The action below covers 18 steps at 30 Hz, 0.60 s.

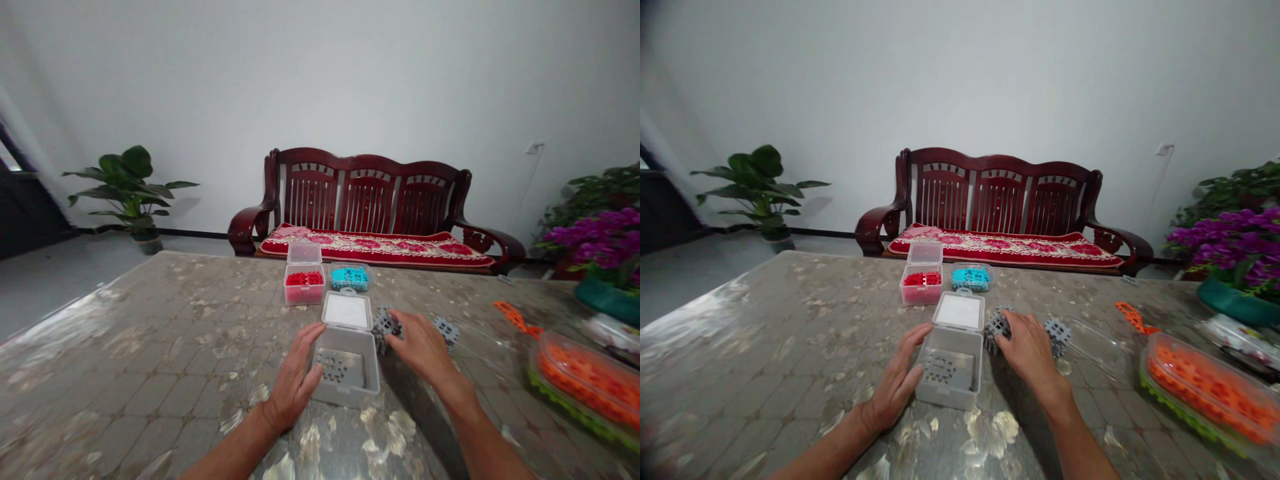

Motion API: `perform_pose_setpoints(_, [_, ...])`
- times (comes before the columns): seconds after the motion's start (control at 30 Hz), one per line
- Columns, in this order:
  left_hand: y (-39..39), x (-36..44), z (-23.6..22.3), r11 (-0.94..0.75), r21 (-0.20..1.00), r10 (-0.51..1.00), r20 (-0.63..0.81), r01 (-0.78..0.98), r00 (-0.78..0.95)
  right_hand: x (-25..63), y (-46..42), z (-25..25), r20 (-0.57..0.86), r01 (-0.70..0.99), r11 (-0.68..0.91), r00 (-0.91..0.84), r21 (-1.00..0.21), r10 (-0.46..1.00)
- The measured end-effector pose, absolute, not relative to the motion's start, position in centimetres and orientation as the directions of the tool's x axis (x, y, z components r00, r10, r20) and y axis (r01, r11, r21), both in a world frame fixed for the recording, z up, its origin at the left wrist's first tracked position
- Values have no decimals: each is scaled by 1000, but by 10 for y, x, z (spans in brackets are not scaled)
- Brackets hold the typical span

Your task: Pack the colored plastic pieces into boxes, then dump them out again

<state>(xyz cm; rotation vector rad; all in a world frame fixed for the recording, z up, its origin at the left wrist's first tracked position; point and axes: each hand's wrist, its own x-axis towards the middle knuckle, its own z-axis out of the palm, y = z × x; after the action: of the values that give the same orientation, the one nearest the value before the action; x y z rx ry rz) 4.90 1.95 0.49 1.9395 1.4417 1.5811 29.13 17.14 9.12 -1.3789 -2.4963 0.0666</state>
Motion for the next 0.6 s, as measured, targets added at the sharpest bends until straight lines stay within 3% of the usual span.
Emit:
perform_pose_setpoints(0.1, [18,49,7,-485,706,799,598,516,-67,295,173,91,262,823,525,-469,-219,844])
perform_pose_setpoints(0.2, [16,50,10,-495,710,809,587,501,-33,296,166,96,307,779,524,-434,-344,847])
perform_pose_setpoints(0.33, [16,51,12,-496,719,827,562,487,12,287,144,109,287,620,616,-552,-486,783])
perform_pose_setpoints(0.47, [17,51,11,-504,710,822,569,493,21,276,129,115,245,524,731,-713,-438,657])
perform_pose_setpoints(0.6, [18,51,9,-508,703,818,575,498,23,281,137,105,300,516,754,-704,-406,643])
